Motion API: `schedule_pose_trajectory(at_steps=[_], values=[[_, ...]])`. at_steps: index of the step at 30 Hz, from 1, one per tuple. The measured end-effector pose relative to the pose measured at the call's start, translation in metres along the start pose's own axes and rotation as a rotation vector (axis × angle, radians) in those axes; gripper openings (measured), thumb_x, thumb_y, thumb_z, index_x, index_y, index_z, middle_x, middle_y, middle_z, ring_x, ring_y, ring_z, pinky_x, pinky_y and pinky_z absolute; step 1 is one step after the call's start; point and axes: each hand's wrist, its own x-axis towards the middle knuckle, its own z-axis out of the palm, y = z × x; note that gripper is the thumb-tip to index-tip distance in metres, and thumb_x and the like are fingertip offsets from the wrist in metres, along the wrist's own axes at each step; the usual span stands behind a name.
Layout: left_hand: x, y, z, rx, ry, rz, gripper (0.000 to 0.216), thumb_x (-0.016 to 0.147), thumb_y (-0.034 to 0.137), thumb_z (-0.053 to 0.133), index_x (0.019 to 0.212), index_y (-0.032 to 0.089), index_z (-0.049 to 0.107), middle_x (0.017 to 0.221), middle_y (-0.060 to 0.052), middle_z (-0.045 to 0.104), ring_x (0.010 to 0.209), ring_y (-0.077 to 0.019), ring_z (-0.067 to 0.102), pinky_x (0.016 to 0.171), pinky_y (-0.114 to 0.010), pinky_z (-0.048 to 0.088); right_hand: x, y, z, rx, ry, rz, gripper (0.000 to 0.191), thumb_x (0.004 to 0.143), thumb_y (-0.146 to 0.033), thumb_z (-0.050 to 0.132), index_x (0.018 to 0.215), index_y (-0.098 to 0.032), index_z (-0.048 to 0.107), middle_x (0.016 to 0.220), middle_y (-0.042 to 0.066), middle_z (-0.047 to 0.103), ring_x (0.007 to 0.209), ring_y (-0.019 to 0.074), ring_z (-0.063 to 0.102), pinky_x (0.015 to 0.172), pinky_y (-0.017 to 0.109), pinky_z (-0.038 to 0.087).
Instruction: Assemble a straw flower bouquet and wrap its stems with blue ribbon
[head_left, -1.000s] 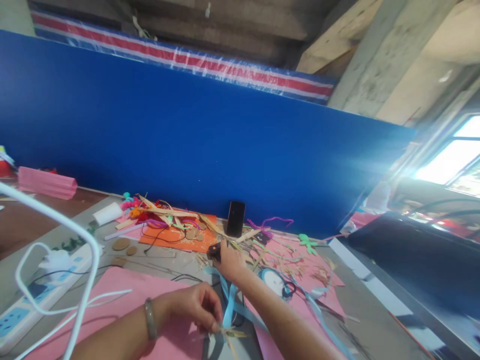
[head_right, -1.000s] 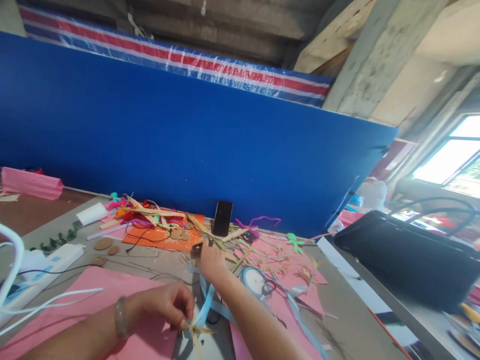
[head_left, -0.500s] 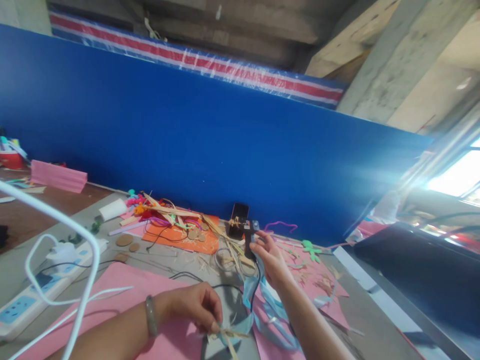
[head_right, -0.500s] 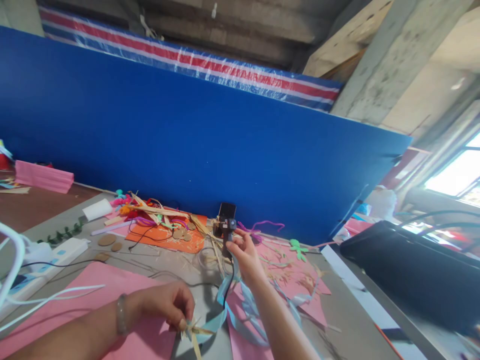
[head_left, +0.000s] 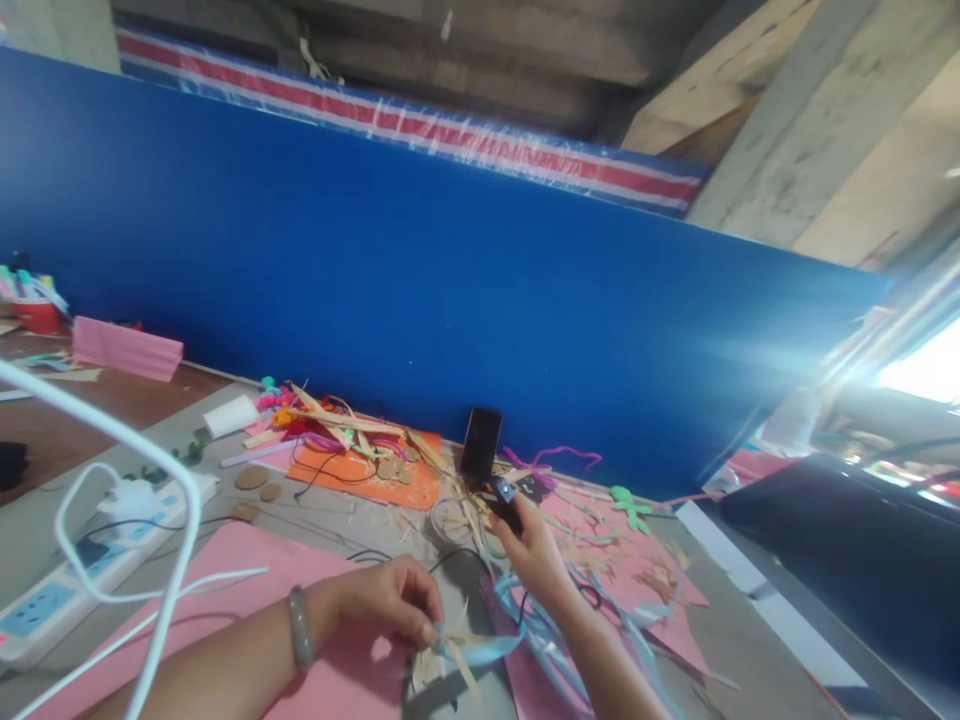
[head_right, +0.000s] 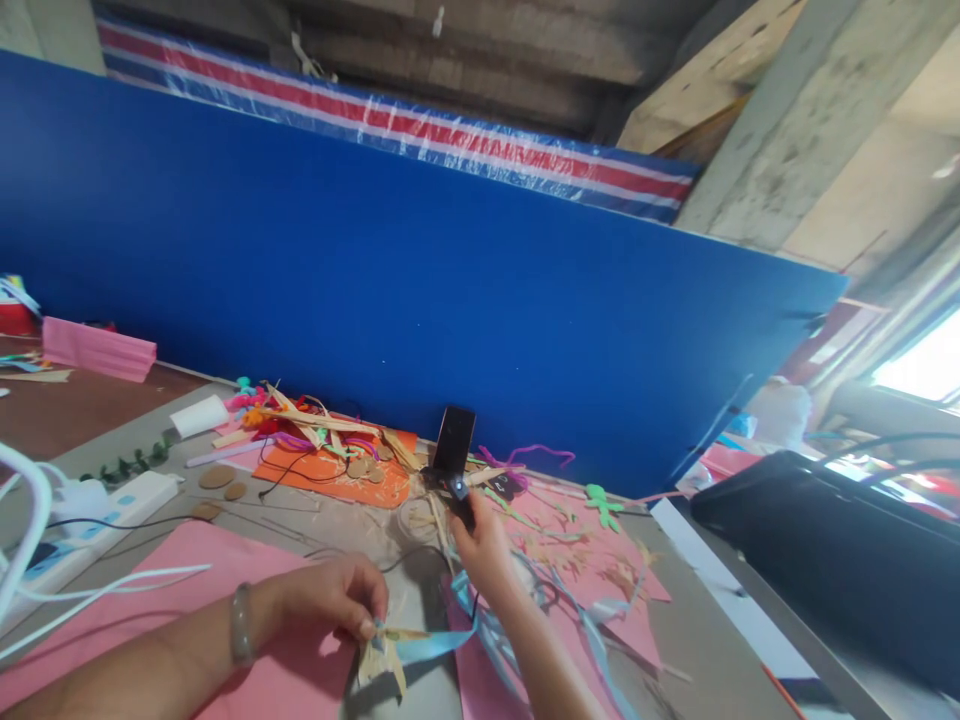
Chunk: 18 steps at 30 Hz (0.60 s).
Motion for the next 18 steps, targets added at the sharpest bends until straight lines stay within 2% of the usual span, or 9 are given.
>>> schedule_pose_trajectory(at_steps=[2,5,10,13,15,18], values=[[0.002,-0.003,-0.002,-0.026,0.011,0.036,0.029,0.057,0.029,0.087,0.076,0.015,0.071,0.051,0.003,0.061,0.039,-0.0076,0.049,0.040,-0.019,0.033,-0.006,0.000,0.005,0.058,0.024,0.040,0.033,0.074,-0.038,0.070,0.100,-0.019,0.065,0.085,0.004,0.069,0.079,0.0224,0.060,0.070,0.031,0.047],[0.003,-0.006,-0.001,-0.039,0.013,0.066,0.029,0.060,0.029,0.086,0.080,0.015,0.069,0.050,0.003,0.059,0.038,-0.0083,0.049,0.037,-0.018,0.033,-0.017,0.003,0.012,0.198,-0.013,0.137,0.030,0.077,-0.043,0.070,0.095,-0.019,0.064,0.072,0.000,0.064,0.068,0.0179,0.056,0.065,0.028,0.045],[0.003,0.000,0.006,-0.073,0.059,0.122,0.027,0.063,0.028,0.085,0.077,0.016,0.066,0.051,0.004,0.057,0.041,-0.0082,0.048,0.039,-0.018,0.035,-0.027,0.013,0.019,0.330,-0.025,0.180,0.030,0.078,-0.044,0.071,0.092,-0.019,0.065,0.067,-0.001,0.061,0.064,0.0153,0.054,0.063,0.026,0.043],[0.002,0.009,0.011,-0.066,0.097,0.201,0.026,0.065,0.031,0.083,0.076,0.016,0.065,0.055,0.004,0.055,0.044,-0.0079,0.048,0.042,-0.019,0.034,-0.027,0.018,0.018,0.298,-0.004,0.165,0.032,0.078,-0.046,0.070,0.093,-0.018,0.067,0.069,0.001,0.063,0.067,0.0171,0.056,0.067,0.028,0.045],[0.002,0.016,0.013,-0.014,0.200,0.313,0.024,0.067,0.032,0.082,0.073,0.015,0.066,0.068,0.001,0.058,0.051,-0.0077,0.050,0.047,-0.019,0.035,-0.028,0.019,0.017,0.253,0.011,0.150,0.036,0.078,-0.046,0.070,0.101,-0.019,0.067,0.076,0.003,0.066,0.073,0.0197,0.059,0.072,0.030,0.048],[0.001,0.026,0.016,0.086,0.470,0.483,0.018,0.067,0.028,0.082,0.067,0.015,0.069,0.101,-0.006,0.061,0.071,-0.0120,0.057,0.063,-0.024,0.044,-0.032,0.021,0.019,0.199,0.013,0.141,0.042,0.078,-0.047,0.069,0.110,-0.021,0.066,0.089,0.005,0.071,0.083,0.0236,0.064,0.077,0.033,0.051]])
